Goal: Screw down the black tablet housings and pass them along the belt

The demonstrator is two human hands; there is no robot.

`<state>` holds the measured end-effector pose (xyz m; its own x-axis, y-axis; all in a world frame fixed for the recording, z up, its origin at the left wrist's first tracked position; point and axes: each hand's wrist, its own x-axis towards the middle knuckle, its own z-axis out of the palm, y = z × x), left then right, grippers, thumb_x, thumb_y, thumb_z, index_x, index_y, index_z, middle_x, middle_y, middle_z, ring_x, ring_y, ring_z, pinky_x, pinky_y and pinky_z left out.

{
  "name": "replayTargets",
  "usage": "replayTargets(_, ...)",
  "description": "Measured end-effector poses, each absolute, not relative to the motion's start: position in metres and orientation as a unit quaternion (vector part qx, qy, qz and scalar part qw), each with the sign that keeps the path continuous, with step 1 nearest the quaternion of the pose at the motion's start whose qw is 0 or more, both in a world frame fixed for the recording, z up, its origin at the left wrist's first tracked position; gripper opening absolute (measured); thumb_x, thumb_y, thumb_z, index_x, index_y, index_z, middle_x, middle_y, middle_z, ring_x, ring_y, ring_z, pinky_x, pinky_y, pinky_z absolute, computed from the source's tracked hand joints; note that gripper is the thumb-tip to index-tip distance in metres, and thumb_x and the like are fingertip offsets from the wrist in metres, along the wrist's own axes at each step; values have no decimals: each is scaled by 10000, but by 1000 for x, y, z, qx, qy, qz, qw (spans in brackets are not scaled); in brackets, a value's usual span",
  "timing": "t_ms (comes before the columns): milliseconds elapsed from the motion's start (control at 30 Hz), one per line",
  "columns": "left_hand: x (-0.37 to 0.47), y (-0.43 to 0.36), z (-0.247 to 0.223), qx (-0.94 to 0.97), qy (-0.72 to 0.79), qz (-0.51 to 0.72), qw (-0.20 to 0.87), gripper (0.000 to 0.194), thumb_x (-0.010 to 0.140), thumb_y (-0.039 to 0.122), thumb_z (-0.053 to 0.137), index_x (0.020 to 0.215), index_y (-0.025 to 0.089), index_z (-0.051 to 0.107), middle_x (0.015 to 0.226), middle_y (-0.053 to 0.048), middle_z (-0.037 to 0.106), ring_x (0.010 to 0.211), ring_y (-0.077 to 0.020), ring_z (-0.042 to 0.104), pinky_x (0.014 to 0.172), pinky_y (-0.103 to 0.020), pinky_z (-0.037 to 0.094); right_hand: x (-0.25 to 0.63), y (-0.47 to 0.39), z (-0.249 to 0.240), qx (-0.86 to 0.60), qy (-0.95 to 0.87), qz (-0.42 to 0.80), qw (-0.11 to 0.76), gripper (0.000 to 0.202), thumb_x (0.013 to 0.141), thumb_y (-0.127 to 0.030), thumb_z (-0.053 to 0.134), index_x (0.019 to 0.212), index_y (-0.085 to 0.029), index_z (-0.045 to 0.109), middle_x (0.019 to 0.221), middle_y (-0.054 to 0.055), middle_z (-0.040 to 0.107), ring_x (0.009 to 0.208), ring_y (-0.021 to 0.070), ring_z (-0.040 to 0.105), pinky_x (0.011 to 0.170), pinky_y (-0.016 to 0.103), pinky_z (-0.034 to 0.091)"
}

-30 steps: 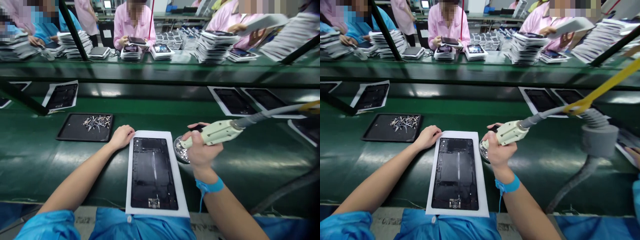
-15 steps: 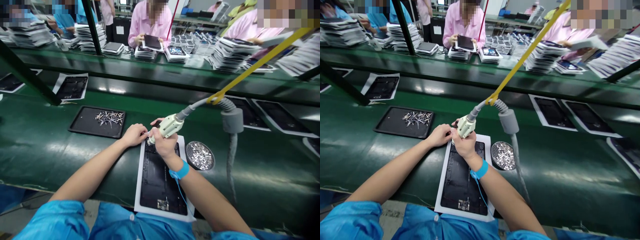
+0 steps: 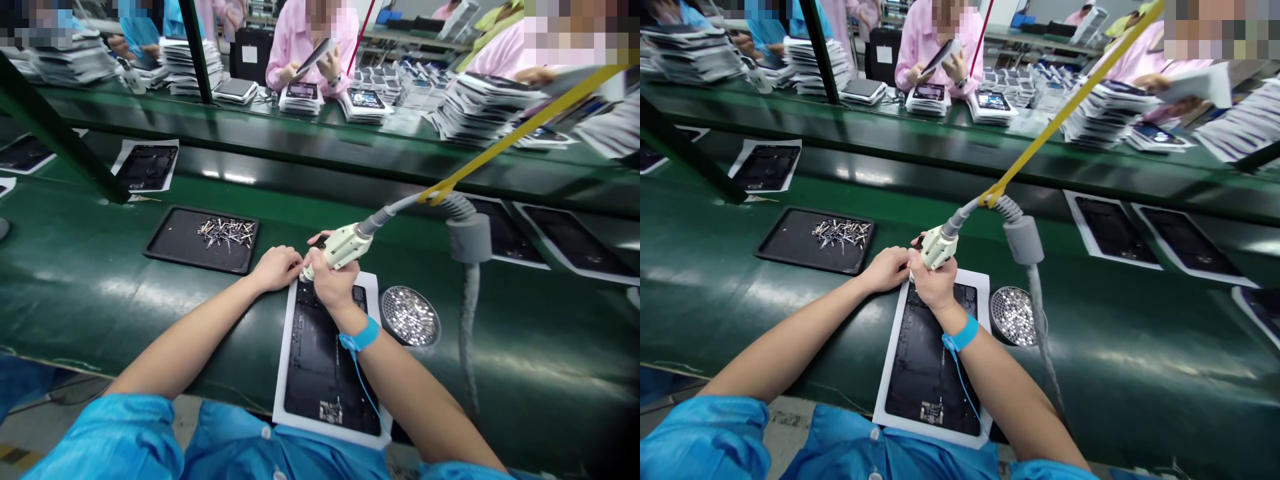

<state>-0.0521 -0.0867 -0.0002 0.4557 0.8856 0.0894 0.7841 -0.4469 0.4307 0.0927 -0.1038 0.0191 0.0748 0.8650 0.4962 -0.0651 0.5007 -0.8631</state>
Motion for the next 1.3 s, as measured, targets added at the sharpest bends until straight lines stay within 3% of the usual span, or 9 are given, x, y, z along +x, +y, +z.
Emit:
replayTargets(500,-52,-86,-2,831,511,144,164,189,970,282,534,870,192,667,928,-87,703,903,-251,635,802,-367,473,88,-100,8,-377,-564,359,641,301,857,-368,736,1098,-237,612,776,-17,681,628,157,667,721,356,611)
replayTargets(733,-52,-86,1,833,502,158,171,194,960,275,525,873,197,681,882,-79,701,882,-243,630,805,-362,478,91,-101,13,-350,-551,385,652,300,882,-348,724,1131,-250,587,909,-2,707,564,109,638,581,277,588)
replayTargets(1033,-52,-86,1,837,494,163,169,213,984,270,522,849,184,663,902,-84,710,875,-244,635,788,-355,459,90,-100,9,-343,-563,374,652,280,881,-307,720,1130,-265,599,971,1,699,579,99,632,590,269,595)
replayTargets(1300,-53,-88,1,830,495,182,184,166,965,237,544,977,190,703,875,-67,697,873,-234,639,794,-340,460,91,-101,11,-333,-551,373,668,300,885,-337,737,1141,-272,594,992,5,692,613,109,668,628,281,623)
